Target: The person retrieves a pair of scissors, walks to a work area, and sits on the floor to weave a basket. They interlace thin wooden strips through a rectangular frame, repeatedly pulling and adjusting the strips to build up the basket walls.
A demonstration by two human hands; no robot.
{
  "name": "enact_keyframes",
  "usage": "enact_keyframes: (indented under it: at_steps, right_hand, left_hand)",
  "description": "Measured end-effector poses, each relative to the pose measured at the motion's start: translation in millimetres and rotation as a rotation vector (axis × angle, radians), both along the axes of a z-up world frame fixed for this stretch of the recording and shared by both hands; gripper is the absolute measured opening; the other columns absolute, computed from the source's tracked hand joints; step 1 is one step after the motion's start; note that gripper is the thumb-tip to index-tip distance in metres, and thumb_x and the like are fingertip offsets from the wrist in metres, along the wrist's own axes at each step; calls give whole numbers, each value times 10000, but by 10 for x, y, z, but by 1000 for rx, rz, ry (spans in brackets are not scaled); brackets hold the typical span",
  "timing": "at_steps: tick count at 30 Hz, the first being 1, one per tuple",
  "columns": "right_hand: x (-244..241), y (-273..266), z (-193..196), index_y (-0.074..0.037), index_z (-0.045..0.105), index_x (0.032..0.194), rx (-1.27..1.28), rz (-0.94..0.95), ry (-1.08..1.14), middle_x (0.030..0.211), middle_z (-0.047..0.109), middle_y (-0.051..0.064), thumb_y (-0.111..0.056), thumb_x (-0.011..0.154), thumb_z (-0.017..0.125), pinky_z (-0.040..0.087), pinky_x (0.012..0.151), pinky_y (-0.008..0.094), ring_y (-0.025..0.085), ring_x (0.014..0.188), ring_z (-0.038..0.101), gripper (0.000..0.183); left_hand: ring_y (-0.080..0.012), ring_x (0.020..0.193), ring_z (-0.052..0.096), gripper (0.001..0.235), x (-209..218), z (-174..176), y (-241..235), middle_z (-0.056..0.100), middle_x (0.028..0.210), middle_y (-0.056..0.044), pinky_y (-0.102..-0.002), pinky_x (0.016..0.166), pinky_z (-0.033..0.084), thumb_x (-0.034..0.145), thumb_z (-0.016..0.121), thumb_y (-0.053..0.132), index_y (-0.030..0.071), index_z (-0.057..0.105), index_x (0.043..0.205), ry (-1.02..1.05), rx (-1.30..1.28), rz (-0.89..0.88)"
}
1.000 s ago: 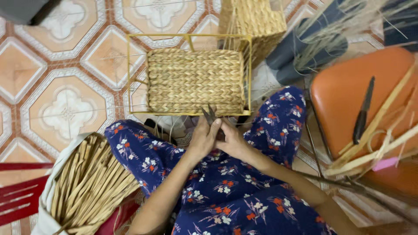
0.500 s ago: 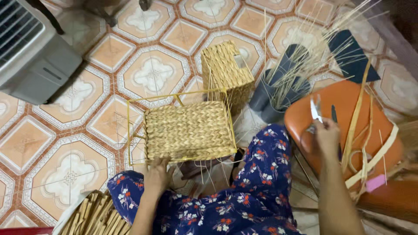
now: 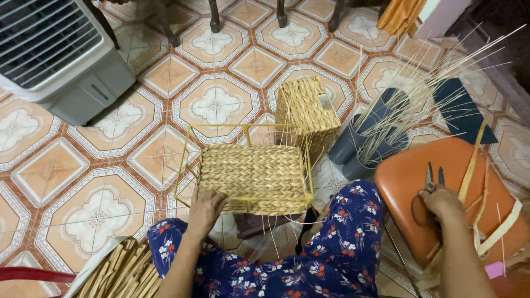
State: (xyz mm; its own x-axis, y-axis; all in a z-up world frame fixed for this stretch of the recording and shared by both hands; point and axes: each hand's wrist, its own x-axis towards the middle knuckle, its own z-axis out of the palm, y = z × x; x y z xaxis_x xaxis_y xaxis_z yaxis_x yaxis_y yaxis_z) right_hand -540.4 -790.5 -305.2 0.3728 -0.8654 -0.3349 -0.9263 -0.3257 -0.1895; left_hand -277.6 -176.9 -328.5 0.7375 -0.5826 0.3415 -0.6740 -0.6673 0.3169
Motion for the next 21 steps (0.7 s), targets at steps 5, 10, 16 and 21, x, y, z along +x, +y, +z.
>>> enact_keyframes:
  at_steps: [5, 10, 16, 21]
  right_hand:
    - [9, 177, 99, -206, 615, 1427, -193, 127, 41, 1367, 591, 257, -501, 922, 674, 497, 965, 533, 432, 1194, 612, 588]
    - [294, 960, -145, -131, 650, 1378, -74, 381, -653, 1332, 677, 178, -420, 974, 662, 513, 987, 416, 316, 1192, 664, 497]
    - [792, 2281, -273, -51, 532, 1444, 649, 511, -987, 1418, 617, 89, -277, 985, 563, 477, 1024, 301, 172, 1225, 618, 513]
    - [833, 2648, 32, -35, 490, 1482, 572, 548, -1094, 1449, 576, 96, -238, 1032, 519, 426, 1056, 299, 171, 1291, 544, 494]
  left_hand:
    - [-255, 916, 627, 149, 343, 143, -51, 605, 854, -52, -573, 1138, 339, 889, 722, 272, 150, 734, 974, -161, -138, -30]
    - [-252, 883, 610, 120, 621, 478, -157, 571, 858, -44, -620, 1178, 321, 898, 746, 220, 141, 720, 984, -260, -228, -43]
    - [-252, 857, 590, 115, 644, 1194, -252, 550, 831, -34, -598, 1180, 338, 934, 771, 228, 157, 726, 1012, -436, -247, 50]
    - [-241, 817, 578, 127, 379, 1778, -163, 549, 821, -31, -520, 1082, 415, 956, 792, 262, 158, 719, 971, -527, -197, 76]
